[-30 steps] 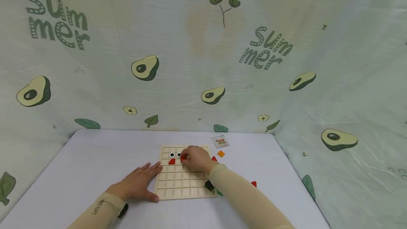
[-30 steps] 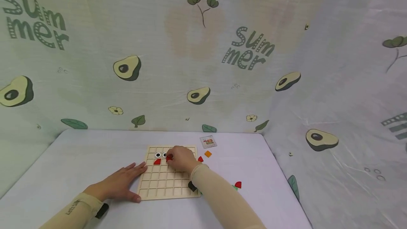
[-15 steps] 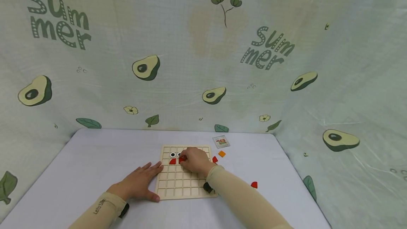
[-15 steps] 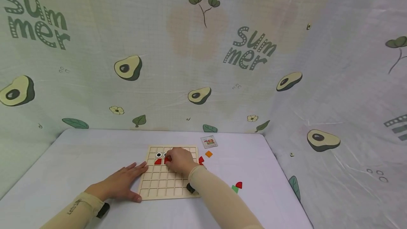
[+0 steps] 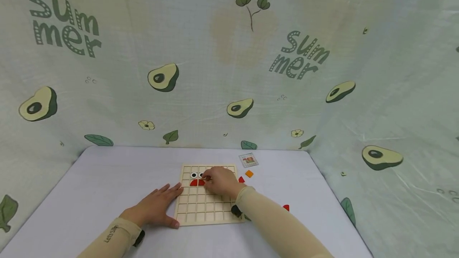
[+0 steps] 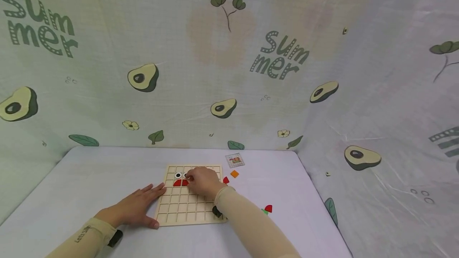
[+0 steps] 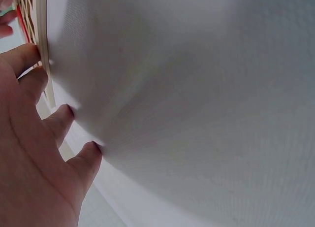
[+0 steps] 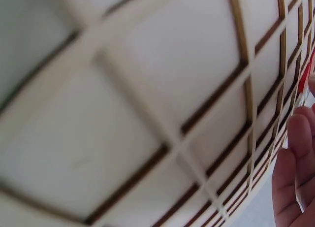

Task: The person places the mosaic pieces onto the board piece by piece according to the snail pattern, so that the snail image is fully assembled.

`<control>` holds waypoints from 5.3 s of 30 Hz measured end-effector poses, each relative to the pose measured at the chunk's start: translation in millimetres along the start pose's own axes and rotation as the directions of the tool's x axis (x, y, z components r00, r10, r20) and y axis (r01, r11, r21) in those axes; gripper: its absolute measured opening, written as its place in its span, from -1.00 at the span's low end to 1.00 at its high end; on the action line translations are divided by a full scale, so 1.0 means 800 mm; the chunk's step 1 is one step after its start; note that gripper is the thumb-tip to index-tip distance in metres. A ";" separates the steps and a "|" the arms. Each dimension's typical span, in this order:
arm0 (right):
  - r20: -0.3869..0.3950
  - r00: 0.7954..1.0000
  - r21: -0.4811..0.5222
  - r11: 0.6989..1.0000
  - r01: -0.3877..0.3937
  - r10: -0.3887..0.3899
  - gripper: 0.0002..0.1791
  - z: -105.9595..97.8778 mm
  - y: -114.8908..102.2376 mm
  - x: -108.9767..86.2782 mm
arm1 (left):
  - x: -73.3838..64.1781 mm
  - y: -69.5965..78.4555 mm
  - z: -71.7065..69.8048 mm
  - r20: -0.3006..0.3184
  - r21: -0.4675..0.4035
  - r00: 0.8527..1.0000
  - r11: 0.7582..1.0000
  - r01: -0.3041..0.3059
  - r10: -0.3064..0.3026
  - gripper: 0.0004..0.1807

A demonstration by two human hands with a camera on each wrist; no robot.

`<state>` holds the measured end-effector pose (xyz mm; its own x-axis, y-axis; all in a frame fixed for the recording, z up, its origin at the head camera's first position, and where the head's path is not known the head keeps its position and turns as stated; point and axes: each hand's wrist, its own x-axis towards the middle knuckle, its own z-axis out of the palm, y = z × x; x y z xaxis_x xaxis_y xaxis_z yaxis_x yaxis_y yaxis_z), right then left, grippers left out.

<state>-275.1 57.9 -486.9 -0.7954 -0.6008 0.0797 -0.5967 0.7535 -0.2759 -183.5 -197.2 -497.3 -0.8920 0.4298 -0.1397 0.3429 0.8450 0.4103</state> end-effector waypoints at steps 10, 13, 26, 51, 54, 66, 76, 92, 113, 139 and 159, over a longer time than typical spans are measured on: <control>0.081 0.996 0.154 0.988 0.008 -0.021 -0.61 -0.008 0.003 -0.010 | -0.005 0.005 -0.001 -0.013 -0.010 1.000 1.000 -0.011 0.010 0.23; 0.091 0.995 0.147 0.989 0.012 -0.026 -0.61 -0.008 0.002 -0.011 | -0.007 0.007 -0.002 -0.017 -0.017 1.000 1.000 -0.019 0.019 0.22; 0.084 0.995 0.148 0.987 -0.063 0.051 -0.65 -0.037 0.048 -0.036 | -0.002 0.007 0.000 -0.005 0.006 1.000 1.000 0.019 -0.019 0.24; 0.088 0.937 0.103 0.933 -0.345 0.337 -0.67 -0.075 0.170 -0.136 | 0.000 0.002 0.001 -0.004 0.028 1.000 0.999 0.030 -0.030 0.26; 0.090 0.936 0.111 0.930 -0.349 0.340 -0.67 -0.073 0.170 -0.136 | 0.001 0.001 0.002 -0.008 0.029 1.000 0.999 0.026 -0.026 0.26; 0.033 0.944 0.048 0.942 -0.331 0.330 -0.67 -0.066 0.161 -0.121 | 0.003 0.003 0.006 0.002 0.030 0.999 0.999 0.036 -0.036 0.26; 0.046 0.979 0.027 0.979 -0.200 0.199 -0.66 -0.052 0.140 -0.096 | 0.002 0.004 0.005 -0.001 0.029 1.000 0.999 0.031 -0.031 0.25; 0.080 0.981 0.022 0.984 -0.179 0.176 -0.71 -0.050 0.134 -0.101 | 0.003 0.001 0.005 -0.005 0.017 1.000 1.000 0.026 -0.026 0.25; 0.075 0.978 0.027 0.980 -0.197 0.194 -0.74 -0.041 0.136 -0.100 | 0.002 0.001 0.007 0.003 0.025 1.000 0.999 0.030 -0.030 0.26; 0.025 0.971 0.024 0.971 -0.238 0.238 -0.80 -0.065 0.155 -0.112 | 0.002 0.003 0.002 -0.006 0.021 0.999 0.999 0.035 -0.035 0.25; 0.068 0.998 0.086 0.996 -0.001 -0.005 -0.77 -0.032 0.061 -0.022 | -0.001 -0.002 0.005 -0.002 0.013 0.999 0.999 0.035 -0.035 0.24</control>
<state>-293.0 111.8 -477.3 -0.7835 -0.6212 0.0155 -0.5845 0.7283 -0.3577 -182.0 -197.2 -501.6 -0.9039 0.3998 -0.1521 0.3156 0.8633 0.3938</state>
